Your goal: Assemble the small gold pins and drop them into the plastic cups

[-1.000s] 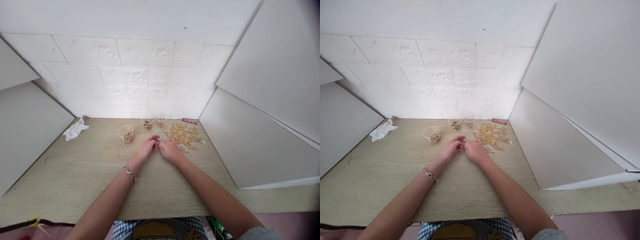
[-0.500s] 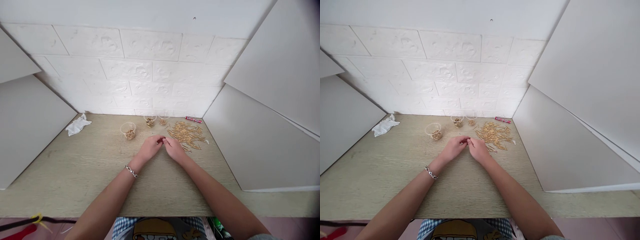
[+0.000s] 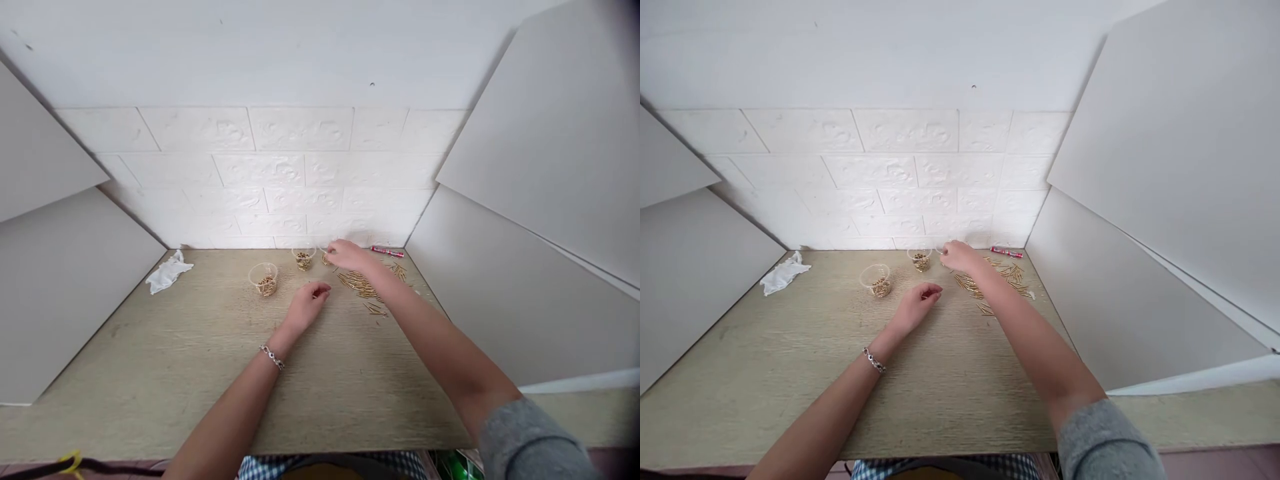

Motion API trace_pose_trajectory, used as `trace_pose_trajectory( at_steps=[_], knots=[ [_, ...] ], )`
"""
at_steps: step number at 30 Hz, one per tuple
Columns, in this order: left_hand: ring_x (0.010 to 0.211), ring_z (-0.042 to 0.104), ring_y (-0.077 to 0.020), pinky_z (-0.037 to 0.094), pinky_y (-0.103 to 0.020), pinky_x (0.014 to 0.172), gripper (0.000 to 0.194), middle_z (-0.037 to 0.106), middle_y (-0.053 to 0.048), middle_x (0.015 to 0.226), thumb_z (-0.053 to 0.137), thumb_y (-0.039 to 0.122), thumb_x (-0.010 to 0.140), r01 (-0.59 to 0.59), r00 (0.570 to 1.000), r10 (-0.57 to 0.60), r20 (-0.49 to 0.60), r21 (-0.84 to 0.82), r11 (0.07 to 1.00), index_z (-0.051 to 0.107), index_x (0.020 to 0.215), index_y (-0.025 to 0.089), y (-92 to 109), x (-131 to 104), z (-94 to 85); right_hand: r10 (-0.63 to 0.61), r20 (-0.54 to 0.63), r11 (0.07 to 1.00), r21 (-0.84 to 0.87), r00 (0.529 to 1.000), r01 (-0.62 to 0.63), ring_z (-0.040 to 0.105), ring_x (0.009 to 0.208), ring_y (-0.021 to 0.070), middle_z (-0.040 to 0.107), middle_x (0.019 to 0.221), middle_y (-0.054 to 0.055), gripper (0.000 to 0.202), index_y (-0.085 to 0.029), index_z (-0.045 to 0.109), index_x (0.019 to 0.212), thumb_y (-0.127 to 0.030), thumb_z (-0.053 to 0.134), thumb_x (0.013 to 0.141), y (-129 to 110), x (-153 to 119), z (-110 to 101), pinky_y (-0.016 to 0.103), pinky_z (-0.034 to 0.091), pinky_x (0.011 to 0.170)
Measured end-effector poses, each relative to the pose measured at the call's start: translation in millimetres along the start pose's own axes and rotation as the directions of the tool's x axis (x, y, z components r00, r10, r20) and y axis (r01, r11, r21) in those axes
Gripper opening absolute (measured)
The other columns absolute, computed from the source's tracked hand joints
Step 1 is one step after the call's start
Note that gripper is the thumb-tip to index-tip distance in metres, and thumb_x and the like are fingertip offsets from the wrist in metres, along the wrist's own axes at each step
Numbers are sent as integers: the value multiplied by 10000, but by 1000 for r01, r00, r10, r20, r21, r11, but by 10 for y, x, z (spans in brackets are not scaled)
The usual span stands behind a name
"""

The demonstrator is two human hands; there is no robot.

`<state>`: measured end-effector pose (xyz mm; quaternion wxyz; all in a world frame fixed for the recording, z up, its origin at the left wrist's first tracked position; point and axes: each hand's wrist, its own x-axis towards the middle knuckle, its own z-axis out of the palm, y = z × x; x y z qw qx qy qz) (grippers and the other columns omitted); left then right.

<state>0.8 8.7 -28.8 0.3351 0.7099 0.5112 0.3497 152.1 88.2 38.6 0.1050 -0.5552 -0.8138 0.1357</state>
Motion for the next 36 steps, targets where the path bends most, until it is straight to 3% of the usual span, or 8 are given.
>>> trace_pose_trajectory(
  at_steps=[3, 7, 14, 22, 29, 36],
  knots=[
    [744, 582, -147, 464, -280, 703, 172, 658, -29, 810, 506, 236, 745, 59, 998, -59, 2, -129, 990, 636, 834, 166, 24, 9, -16, 74, 240, 993, -107, 968, -50, 584, 794, 219, 652, 939, 115, 272, -145, 643, 868, -315, 473, 742, -66, 140, -63, 270, 395, 613],
    [746, 575, -151, 451, -277, 689, 172, 649, -36, 811, 535, 266, 724, 112, 994, -110, 24, -265, 958, 621, 811, 144, 46, 15, -32, 201, 329, 978, -124, 923, -169, 595, 697, 239, 656, 817, 132, 366, -122, 661, 881, -398, 534, 676, -112, 222, -78, 296, 393, 544],
    [740, 558, -149, 432, -272, 683, 169, 641, -26, 795, 558, 291, 710, 134, 991, -135, 20, -323, 937, 622, 775, 149, 68, -2, -38, 207, 343, 978, -54, 916, -200, 569, 582, 197, 621, 708, 88, 395, -133, 658, 828, -467, 560, 642, -31, 338, -96, 289, 398, 508],
    [658, 520, -121, 400, -236, 595, 199, 604, -11, 718, 554, 312, 712, 180, 983, -179, 36, -356, 917, 618, 800, 145, 42, 15, -39, 170, 296, 979, 58, 940, -195, 580, 620, 182, 639, 879, 116, 568, -125, 637, 907, -616, 537, 640, 34, 316, -144, 277, 414, 546],
    [563, 456, -90, 356, -211, 526, 230, 543, 17, 639, 560, 343, 702, 206, 978, -204, 48, -398, 894, 606, 806, 143, 6, 34, -35, 140, 222, 988, 27, 965, -150, 564, 615, 159, 653, 795, 105, 373, -102, 650, 805, -434, 496, 730, -59, 143, -127, 234, 370, 521],
    [547, 457, -87, 363, -211, 526, 288, 555, 8, 628, 595, 411, 659, 208, 975, -221, 28, -466, 860, 597, 749, 138, 3, 50, -26, 51, 86, 996, 71, 995, -58, 524, 637, 135, 627, 705, 47, 330, -119, 644, 714, -390, 459, 758, -58, 130, -103, 212, 334, 549]
  ],
)
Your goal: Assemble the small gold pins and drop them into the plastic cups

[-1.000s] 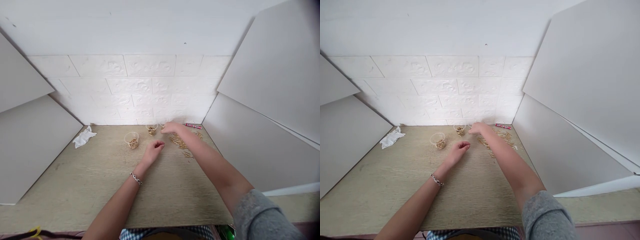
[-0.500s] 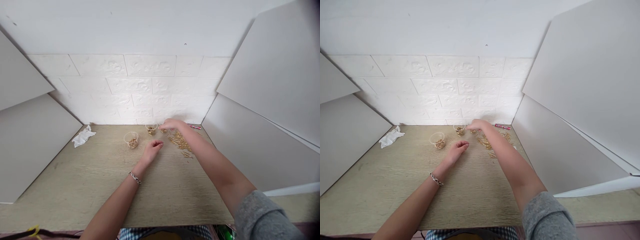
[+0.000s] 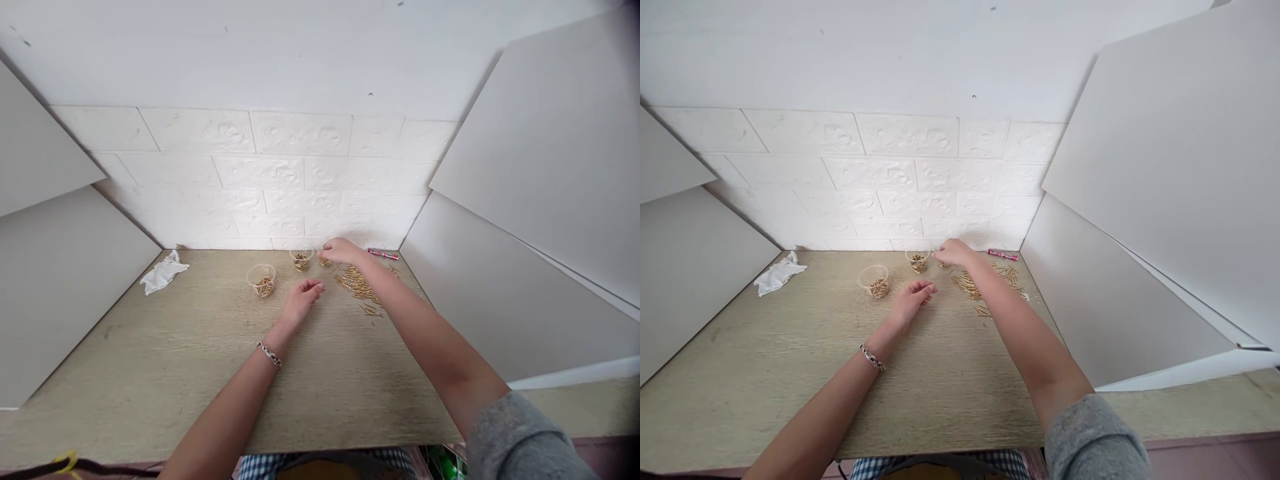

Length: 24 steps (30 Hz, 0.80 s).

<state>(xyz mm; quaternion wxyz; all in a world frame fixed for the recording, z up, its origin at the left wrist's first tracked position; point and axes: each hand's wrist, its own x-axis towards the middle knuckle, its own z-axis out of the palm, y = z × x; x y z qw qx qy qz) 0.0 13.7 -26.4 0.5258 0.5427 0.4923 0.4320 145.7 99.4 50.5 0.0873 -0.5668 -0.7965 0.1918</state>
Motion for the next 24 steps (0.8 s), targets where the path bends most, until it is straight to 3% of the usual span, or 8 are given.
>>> trace_pose_trajectory(
  at_steps=[3, 5, 7, 8, 11, 14, 18, 24],
  knots=[
    [523, 438, -75, 349, -208, 514, 294, 566, 3, 637, 606, 411, 644, 11, 1000, -12, -17, -58, 998, 592, 740, 134, 2, -2, 14, -67, -251, 997, 9, 966, 71, 534, 741, 144, 636, 761, 53, 268, -131, 637, 706, -265, 420, 785, 27, -80, 24, 214, 356, 660],
    [519, 429, -68, 346, -204, 510, 283, 568, 0, 653, 608, 382, 646, 14, 999, -17, -28, -106, 994, 588, 774, 130, 0, -3, 20, -114, -445, 990, 25, 888, 139, 535, 811, 149, 639, 823, 63, 272, -142, 634, 703, -203, 386, 797, 45, -210, 78, 226, 359, 738],
    [525, 427, -65, 349, -198, 512, 295, 567, 2, 673, 596, 338, 664, -2, 998, -5, -56, -124, 992, 583, 876, 133, 0, -3, 21, -112, -546, 975, 100, 830, 197, 540, 820, 152, 639, 848, 70, 264, -148, 637, 698, -204, 398, 797, 55, -394, 175, 238, 368, 759],
    [533, 431, -65, 354, -196, 517, 316, 568, 2, 687, 582, 315, 679, -20, 997, 11, -76, -113, 993, 576, 941, 138, 2, -3, 21, -81, -550, 963, 171, 831, 207, 546, 795, 151, 641, 841, 67, 253, -152, 642, 706, -226, 418, 795, 57, -495, 241, 244, 379, 745],
    [564, 448, -74, 373, -202, 539, 358, 577, -6, 725, 536, 291, 721, -71, 993, 68, -92, -30, 997, 572, 1052, 157, 14, -8, 19, 127, -474, 866, 481, 871, 136, 551, 705, 158, 645, 759, 45, 256, -163, 655, 763, -337, 468, 777, 61, -759, 484, 269, 408, 675],
    [578, 456, -85, 380, -214, 556, 344, 581, -11, 703, 528, 341, 737, -70, 997, 70, -30, 27, 997, 624, 1002, 143, 18, -18, 30, 298, -304, 590, 804, 905, 75, 520, 582, 135, 646, 729, 51, 304, -151, 657, 758, -416, 513, 723, 72, -870, 719, 269, 412, 579],
    [571, 447, -88, 367, -225, 561, 358, 605, -10, 700, 560, 412, 712, -71, 996, 70, 60, 11, 997, 670, 910, 135, 9, -24, 53, 295, -185, 251, 962, 937, 111, 483, 535, 110, 643, 707, 59, 292, -157, 656, 707, -435, 582, 659, 59, -851, 867, 256, 388, 524],
    [637, 473, -100, 357, -229, 603, 349, 657, -14, 792, 588, 418, 697, -68, 972, 75, 221, -42, 997, 688, 918, 167, 34, -45, 67, 230, -29, -42, 998, 973, 40, 499, 547, 97, 605, 605, 20, 216, -165, 654, 693, -372, 646, 634, 31, -872, 881, 217, 365, 490]
  ],
)
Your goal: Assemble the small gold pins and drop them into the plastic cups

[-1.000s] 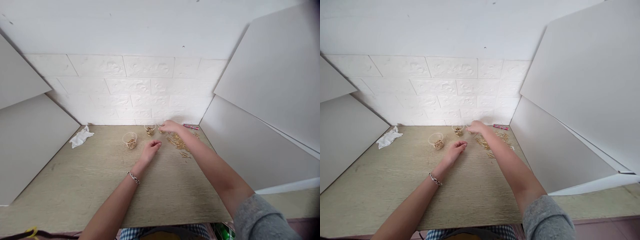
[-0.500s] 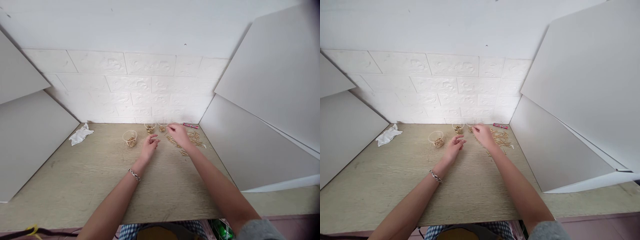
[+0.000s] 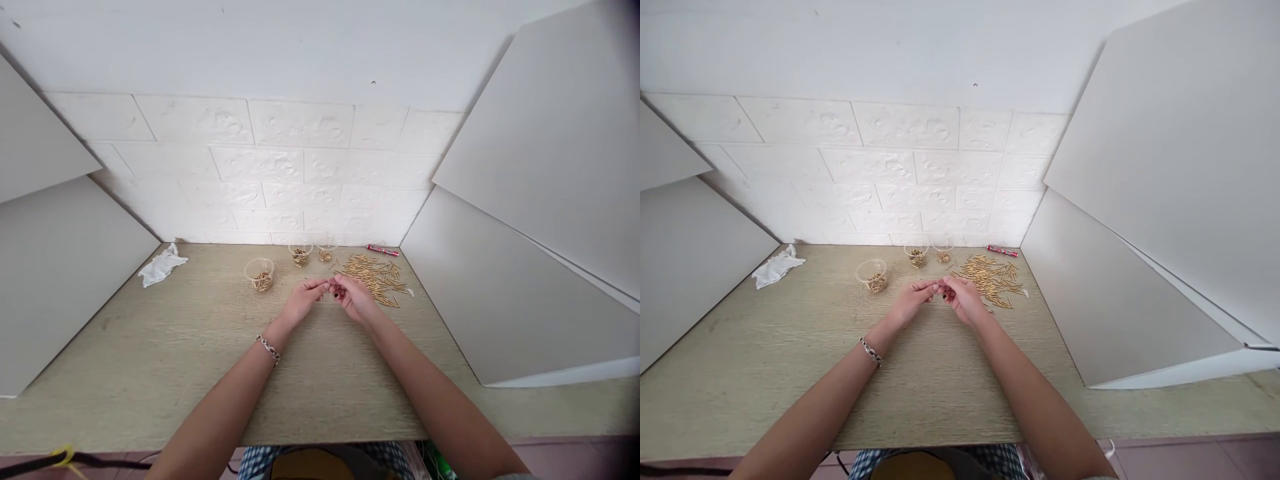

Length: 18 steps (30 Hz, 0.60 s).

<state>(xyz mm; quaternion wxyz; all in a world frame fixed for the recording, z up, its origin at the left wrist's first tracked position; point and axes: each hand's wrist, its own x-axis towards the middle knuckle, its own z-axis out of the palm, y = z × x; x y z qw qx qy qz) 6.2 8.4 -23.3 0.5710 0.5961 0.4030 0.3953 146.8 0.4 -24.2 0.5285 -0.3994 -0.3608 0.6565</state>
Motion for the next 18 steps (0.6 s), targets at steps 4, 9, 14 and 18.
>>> trace_pose_trajectory(
  at_steps=[4, 9, 14, 18],
  knots=[
    [660, 482, -105, 356, -234, 623, 325, 665, -21, 822, 588, 384, 705, 9, 1000, -9, -8, -6, 1000, 683, 925, 165, 0, -15, 15, 62, 39, 996, 62, 997, -64, 502, 552, 86, 595, 603, 11, 183, -160, 649, 697, -340, 642, 664, -6, -8, -50, 198, 374, 496],
    [643, 472, -103, 360, -237, 638, 270, 650, -19, 768, 567, 362, 728, -10, 999, 11, -31, 26, 1000, 675, 840, 141, -6, -13, 6, 160, 35, 983, 82, 986, -163, 472, 513, 84, 590, 613, 37, 320, -140, 658, 712, -395, 477, 781, -47, -11, -48, 203, 376, 474],
    [618, 458, -98, 357, -230, 610, 277, 623, -12, 751, 561, 376, 725, -16, 998, 18, -67, 37, 999, 657, 826, 137, 24, -7, -5, 65, 29, 998, -21, 997, -64, 497, 557, 96, 604, 664, 31, 276, -159, 654, 837, -393, 573, 714, -5, 14, -57, 215, 407, 518],
    [575, 418, -90, 341, -225, 579, 277, 559, 9, 650, 575, 383, 700, 15, 989, -8, -145, 48, 999, 646, 767, 124, 32, -2, -8, -108, -19, 953, -287, 994, 98, 493, 529, 92, 594, 656, 1, 294, -169, 655, 842, -366, 668, 624, 35, 46, -96, 239, 417, 530]
  ],
)
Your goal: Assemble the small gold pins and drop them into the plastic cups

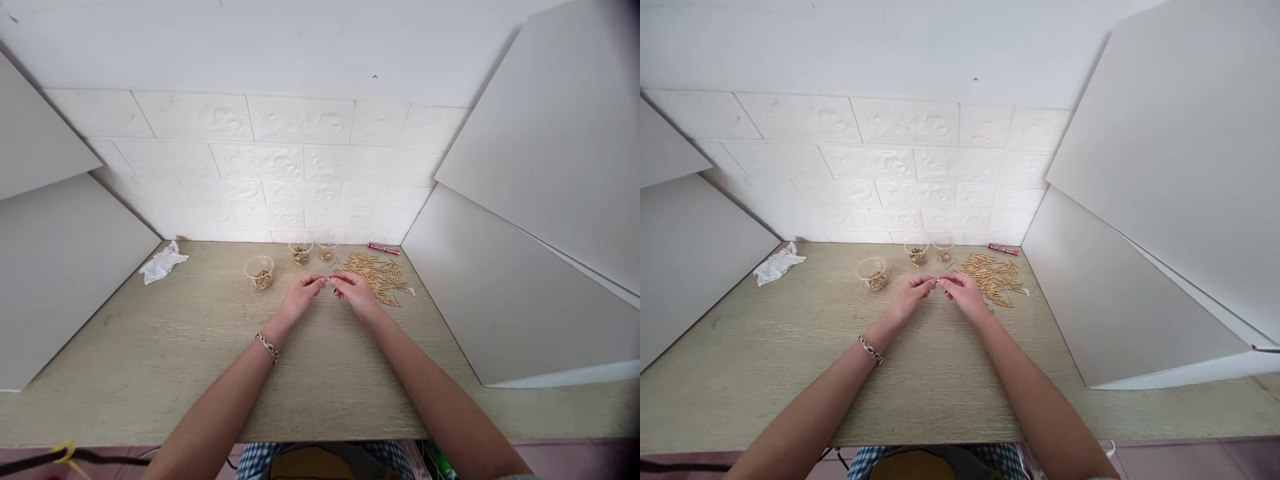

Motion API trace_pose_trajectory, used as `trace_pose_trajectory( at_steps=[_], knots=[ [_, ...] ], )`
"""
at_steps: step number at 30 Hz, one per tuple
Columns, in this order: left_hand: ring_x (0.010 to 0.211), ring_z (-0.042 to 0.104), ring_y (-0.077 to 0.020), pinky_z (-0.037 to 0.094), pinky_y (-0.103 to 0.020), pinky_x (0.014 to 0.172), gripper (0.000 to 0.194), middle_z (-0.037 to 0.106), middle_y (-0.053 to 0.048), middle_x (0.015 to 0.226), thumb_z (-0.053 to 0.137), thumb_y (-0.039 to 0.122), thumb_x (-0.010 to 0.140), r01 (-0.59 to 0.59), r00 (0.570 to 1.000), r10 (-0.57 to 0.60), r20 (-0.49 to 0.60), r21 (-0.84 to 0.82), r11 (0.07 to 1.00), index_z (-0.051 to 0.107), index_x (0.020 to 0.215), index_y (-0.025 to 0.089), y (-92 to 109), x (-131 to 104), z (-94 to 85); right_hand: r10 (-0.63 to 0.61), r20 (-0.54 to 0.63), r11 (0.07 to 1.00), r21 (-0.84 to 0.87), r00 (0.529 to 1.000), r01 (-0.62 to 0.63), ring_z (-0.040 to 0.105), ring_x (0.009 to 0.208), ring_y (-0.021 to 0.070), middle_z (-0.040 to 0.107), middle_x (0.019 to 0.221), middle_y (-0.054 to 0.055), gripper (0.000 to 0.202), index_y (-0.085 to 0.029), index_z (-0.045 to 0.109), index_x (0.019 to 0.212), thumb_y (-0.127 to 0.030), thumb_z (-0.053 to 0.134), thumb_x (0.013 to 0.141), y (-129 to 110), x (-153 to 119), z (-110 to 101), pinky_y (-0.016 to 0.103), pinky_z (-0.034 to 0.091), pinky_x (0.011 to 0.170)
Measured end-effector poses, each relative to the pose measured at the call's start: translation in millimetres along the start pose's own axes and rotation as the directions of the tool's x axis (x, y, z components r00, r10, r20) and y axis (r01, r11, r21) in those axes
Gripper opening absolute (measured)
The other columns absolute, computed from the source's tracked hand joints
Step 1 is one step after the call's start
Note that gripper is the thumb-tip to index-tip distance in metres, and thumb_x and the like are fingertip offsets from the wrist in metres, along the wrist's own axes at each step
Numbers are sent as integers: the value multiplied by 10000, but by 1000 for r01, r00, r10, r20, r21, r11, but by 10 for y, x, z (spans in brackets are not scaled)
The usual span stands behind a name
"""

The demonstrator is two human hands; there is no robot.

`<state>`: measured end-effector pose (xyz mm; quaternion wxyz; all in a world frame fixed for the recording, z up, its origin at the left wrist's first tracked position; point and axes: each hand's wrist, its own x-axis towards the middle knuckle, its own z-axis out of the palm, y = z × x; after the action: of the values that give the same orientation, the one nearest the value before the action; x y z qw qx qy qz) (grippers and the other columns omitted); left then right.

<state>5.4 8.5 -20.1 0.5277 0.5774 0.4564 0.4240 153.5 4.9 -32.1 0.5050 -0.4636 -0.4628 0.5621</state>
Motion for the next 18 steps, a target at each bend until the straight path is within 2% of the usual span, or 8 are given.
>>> trace_pose_trajectory(
  at_steps=[3, 7, 10, 15, 18],
  knots=[
    [592, 424, -95, 339, -227, 587, 253, 559, 8, 663, 579, 365, 688, -2, 1000, 2, -19, 25, 1000, 645, 738, 126, -17, 11, 0, -74, -28, 976, -209, 997, 67, 496, 527, 102, 598, 644, 2, 254, -163, 664, 799, -361, 640, 642, -3, 4, -6, 255, 420, 534],
    [595, 429, -100, 334, -231, 589, 241, 560, 14, 648, 578, 356, 684, 3, 1000, -3, -7, 31, 1000, 653, 745, 134, -42, 24, -1, -120, -4, 936, -333, 993, 112, 515, 585, 121, 621, 688, 15, 213, -165, 656, 785, -333, 583, 675, -40, -22, 24, 261, 419, 564],
    [569, 411, -93, 321, -224, 568, 224, 525, 29, 595, 593, 350, 676, 12, 1000, -12, -2, 4, 1000, 645, 713, 136, -56, 26, 4, -201, -16, 890, -421, 979, 176, 524, 616, 130, 609, 680, 12, 174, -167, 628, 745, -310, 539, 702, -53, -54, 55, 264, 413, 597],
    [516, 384, -73, 292, -210, 516, 249, 507, 30, 563, 639, 379, 661, 47, 999, -44, 25, -134, 990, 617, 645, 132, -93, 28, 20, -358, -79, 800, -540, 930, 262, 503, 594, 133, 551, 663, 0, 178, -183, 532, 785, -327, 428, 789, -30, -81, 74, 266, 388, 582],
    [489, 377, -58, 284, -199, 490, 293, 495, 28, 543, 663, 411, 647, 96, 995, -94, 22, -284, 954, 622, 637, 121, -99, 19, 28, -392, -99, 771, -578, 915, 268, 474, 566, 132, 480, 577, -26, 217, -200, 464, 715, -341, 355, 838, -27, -78, 58, 263, 366, 575]
  ],
)
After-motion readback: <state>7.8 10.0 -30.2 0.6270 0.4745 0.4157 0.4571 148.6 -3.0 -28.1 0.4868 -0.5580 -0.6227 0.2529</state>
